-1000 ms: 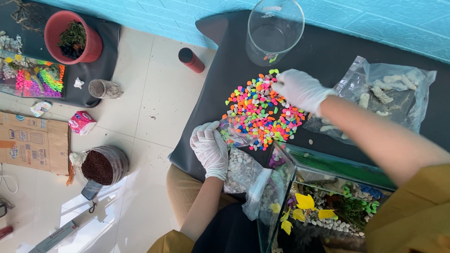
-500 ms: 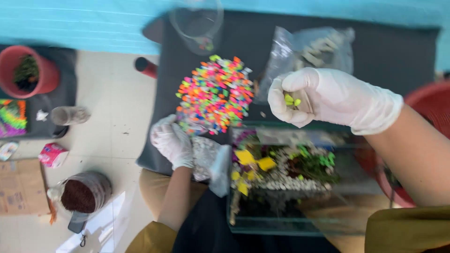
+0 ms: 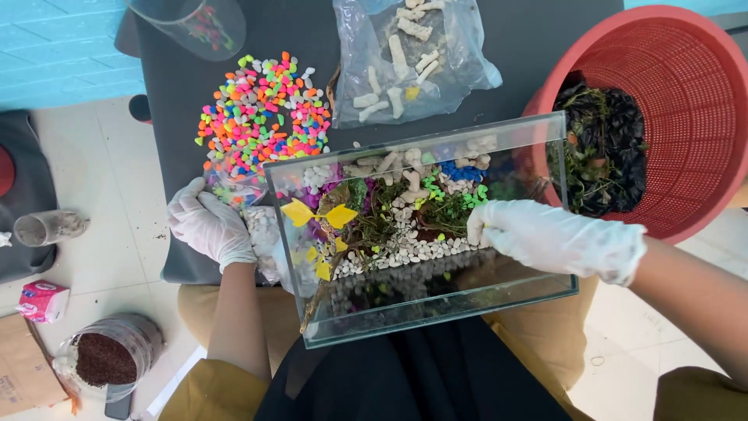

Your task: Finishing the interior decoration of a small glass aquarium by adding colorful stones and arranging artificial plants.

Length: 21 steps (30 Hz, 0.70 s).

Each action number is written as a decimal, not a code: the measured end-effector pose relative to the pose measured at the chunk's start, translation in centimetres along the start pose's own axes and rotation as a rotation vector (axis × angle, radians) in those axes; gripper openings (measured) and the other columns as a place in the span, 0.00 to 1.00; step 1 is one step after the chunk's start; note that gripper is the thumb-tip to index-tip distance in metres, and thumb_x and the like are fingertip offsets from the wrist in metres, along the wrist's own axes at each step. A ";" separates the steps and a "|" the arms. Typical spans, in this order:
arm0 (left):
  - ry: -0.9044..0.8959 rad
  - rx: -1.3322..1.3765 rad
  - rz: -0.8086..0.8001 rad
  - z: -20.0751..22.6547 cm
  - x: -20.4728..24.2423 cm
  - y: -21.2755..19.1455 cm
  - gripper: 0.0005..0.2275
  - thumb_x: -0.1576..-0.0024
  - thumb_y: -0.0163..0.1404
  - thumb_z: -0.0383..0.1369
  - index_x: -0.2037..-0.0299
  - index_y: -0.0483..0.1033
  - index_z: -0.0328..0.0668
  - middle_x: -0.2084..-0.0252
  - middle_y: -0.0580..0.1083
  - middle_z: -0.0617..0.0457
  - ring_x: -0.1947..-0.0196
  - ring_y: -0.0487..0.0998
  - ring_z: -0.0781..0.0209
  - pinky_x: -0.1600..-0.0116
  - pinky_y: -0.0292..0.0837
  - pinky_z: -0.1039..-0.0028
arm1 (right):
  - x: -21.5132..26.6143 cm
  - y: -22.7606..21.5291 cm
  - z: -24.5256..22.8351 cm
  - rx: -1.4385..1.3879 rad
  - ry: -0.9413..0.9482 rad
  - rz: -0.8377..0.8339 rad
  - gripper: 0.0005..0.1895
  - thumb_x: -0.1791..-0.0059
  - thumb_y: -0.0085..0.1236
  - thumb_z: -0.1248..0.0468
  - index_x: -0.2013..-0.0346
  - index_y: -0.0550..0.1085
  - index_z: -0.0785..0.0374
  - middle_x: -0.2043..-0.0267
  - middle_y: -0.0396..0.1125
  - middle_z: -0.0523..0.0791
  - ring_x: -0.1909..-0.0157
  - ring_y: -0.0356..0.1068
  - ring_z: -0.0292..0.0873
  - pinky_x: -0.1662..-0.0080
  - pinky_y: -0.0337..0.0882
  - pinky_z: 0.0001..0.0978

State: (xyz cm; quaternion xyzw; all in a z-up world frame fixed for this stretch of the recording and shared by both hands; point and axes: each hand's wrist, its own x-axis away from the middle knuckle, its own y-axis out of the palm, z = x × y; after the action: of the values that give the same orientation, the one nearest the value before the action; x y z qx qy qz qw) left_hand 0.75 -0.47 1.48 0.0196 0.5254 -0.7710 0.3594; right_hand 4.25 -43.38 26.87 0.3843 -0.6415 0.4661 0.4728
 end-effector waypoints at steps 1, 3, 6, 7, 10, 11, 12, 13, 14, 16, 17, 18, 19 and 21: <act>-0.051 0.033 -0.059 -0.8 0.2 0.4 0.09 0.37 0.46 0.25 0.54 0.78 0.53 0.52 0.71 0.57 0.47 0.68 0.53 0.41 0.63 0.62 | -1.2 1.0 0.8 0.033 -0.073 0.055 0.13 0.46 0.43 0.59 0.53 0.76 0.47 0.53 0.77 0.39 0.51 0.74 0.41 0.47 0.71 0.33; -0.104 0.063 -0.121 -1.7 0.4 0.7 0.08 0.36 0.44 0.27 0.53 0.74 0.56 0.50 0.67 0.62 0.41 0.64 0.55 0.34 0.58 0.62 | -4.5 3.6 3.1 0.067 -0.147 0.106 0.11 0.47 0.48 0.58 0.53 0.75 0.50 0.51 0.79 0.42 0.47 0.78 0.44 0.47 0.76 0.35; -0.119 0.045 -0.140 -1.5 0.3 0.5 0.08 0.36 0.45 0.29 0.54 0.74 0.58 0.50 0.67 0.64 0.41 0.64 0.57 0.33 0.57 0.62 | -10.6 7.7 7.5 0.241 -0.192 0.108 0.13 0.47 0.50 0.59 0.49 0.76 0.49 0.47 0.77 0.42 0.42 0.74 0.43 0.40 0.70 0.34; -0.097 0.055 -0.138 -1.2 0.2 0.2 0.08 0.36 0.45 0.28 0.53 0.74 0.56 0.50 0.67 0.62 0.40 0.64 0.56 0.33 0.56 0.62 | -12.7 8.9 8.8 0.368 -0.224 0.112 0.15 0.47 0.51 0.59 0.45 0.76 0.48 0.43 0.75 0.42 0.38 0.72 0.42 0.34 0.65 0.33; -0.080 0.051 -0.134 -0.9 0.1 0.1 0.08 0.35 0.45 0.27 0.52 0.74 0.55 0.51 0.68 0.60 0.41 0.65 0.56 0.33 0.56 0.62 | -15.3 10.2 9.8 0.513 -0.269 0.130 0.18 0.47 0.53 0.59 0.42 0.77 0.48 0.40 0.73 0.42 0.34 0.68 0.41 0.29 0.61 0.33; -0.085 0.039 -0.131 -1.0 0.1 0.1 0.08 0.35 0.45 0.27 0.53 0.74 0.55 0.51 0.67 0.61 0.41 0.65 0.57 0.33 0.56 0.62 | -15.7 10.2 9.8 0.532 -0.282 0.146 0.18 0.47 0.53 0.59 0.42 0.76 0.48 0.39 0.73 0.42 0.34 0.68 0.41 0.29 0.60 0.33; -0.087 0.037 -0.133 -0.9 0.2 0.0 0.08 0.35 0.45 0.27 0.53 0.74 0.55 0.51 0.67 0.61 0.41 0.65 0.57 0.33 0.56 0.62 | -15.8 10.5 9.9 0.532 -0.282 0.143 0.18 0.47 0.53 0.59 0.42 0.76 0.48 0.39 0.73 0.42 0.34 0.68 0.41 0.29 0.60 0.33; -0.085 0.038 -0.132 -0.8 0.2 -0.1 0.08 0.35 0.45 0.27 0.52 0.74 0.55 0.51 0.68 0.61 0.41 0.65 0.58 0.33 0.56 0.62 | -15.9 10.7 10.1 0.561 -0.301 0.168 0.18 0.47 0.52 0.58 0.41 0.76 0.49 0.39 0.72 0.42 0.34 0.68 0.40 0.29 0.60 0.33; -0.084 0.038 -0.131 -0.6 0.2 -0.2 0.08 0.35 0.45 0.27 0.52 0.74 0.55 0.51 0.68 0.61 0.41 0.65 0.58 0.33 0.55 0.63 | -16.0 10.9 10.3 0.589 -0.320 0.193 0.19 0.47 0.52 0.58 0.41 0.76 0.49 0.39 0.72 0.42 0.33 0.67 0.40 0.29 0.60 0.33; -0.080 0.032 -0.136 -0.8 0.2 -0.2 0.08 0.35 0.45 0.27 0.52 0.74 0.55 0.51 0.68 0.61 0.41 0.65 0.58 0.33 0.55 0.63 | -16.2 10.8 11.2 0.619 -0.339 0.219 0.19 0.47 0.52 0.58 0.41 0.76 0.50 0.38 0.71 0.42 0.33 0.67 0.40 0.29 0.59 0.33; -0.071 0.029 -0.141 -0.8 0.2 -0.2 0.08 0.35 0.45 0.27 0.52 0.74 0.55 0.51 0.68 0.61 0.41 0.66 0.58 0.34 0.55 0.63 | -16.3 10.9 11.7 0.643 -0.357 0.247 0.19 0.47 0.51 0.58 0.41 0.76 0.51 0.38 0.71 0.42 0.33 0.66 0.40 0.28 0.59 0.34; -0.070 0.029 -0.143 -0.7 0.1 -0.3 0.08 0.35 0.45 0.27 0.52 0.74 0.55 0.51 0.68 0.61 0.41 0.66 0.58 0.34 0.55 0.63 | -16.5 10.7 12.2 0.642 -0.356 0.246 0.19 0.47 0.51 0.58 0.41 0.76 0.51 0.38 0.71 0.42 0.33 0.66 0.40 0.28 0.59 0.34; -0.062 0.043 -0.142 -0.6 0.1 -0.4 0.08 0.35 0.44 0.26 0.52 0.74 0.54 0.51 0.68 0.60 0.41 0.66 0.57 0.34 0.55 0.62 | -16.7 10.7 12.7 0.665 -0.373 0.272 0.19 0.47 0.51 0.57 0.41 0.75 0.51 0.37 0.71 0.42 0.32 0.66 0.40 0.28 0.59 0.34; -0.054 0.057 -0.144 -0.6 0.1 -0.5 0.09 0.35 0.44 0.26 0.52 0.73 0.53 0.51 0.68 0.59 0.42 0.66 0.56 0.35 0.56 0.62 | -17.0 10.4 13.9 0.686 -0.389 0.298 0.20 0.47 0.51 0.57 0.41 0.75 0.52 0.37 0.70 0.42 0.32 0.65 0.40 0.28 0.58 0.34</act>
State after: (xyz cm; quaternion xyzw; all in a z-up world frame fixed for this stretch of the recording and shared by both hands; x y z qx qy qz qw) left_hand 0.19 0.02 1.56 -0.0289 0.4936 -0.8096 0.3162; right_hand -4.57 -53.02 6.37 0.5033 -0.5749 0.6348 0.1152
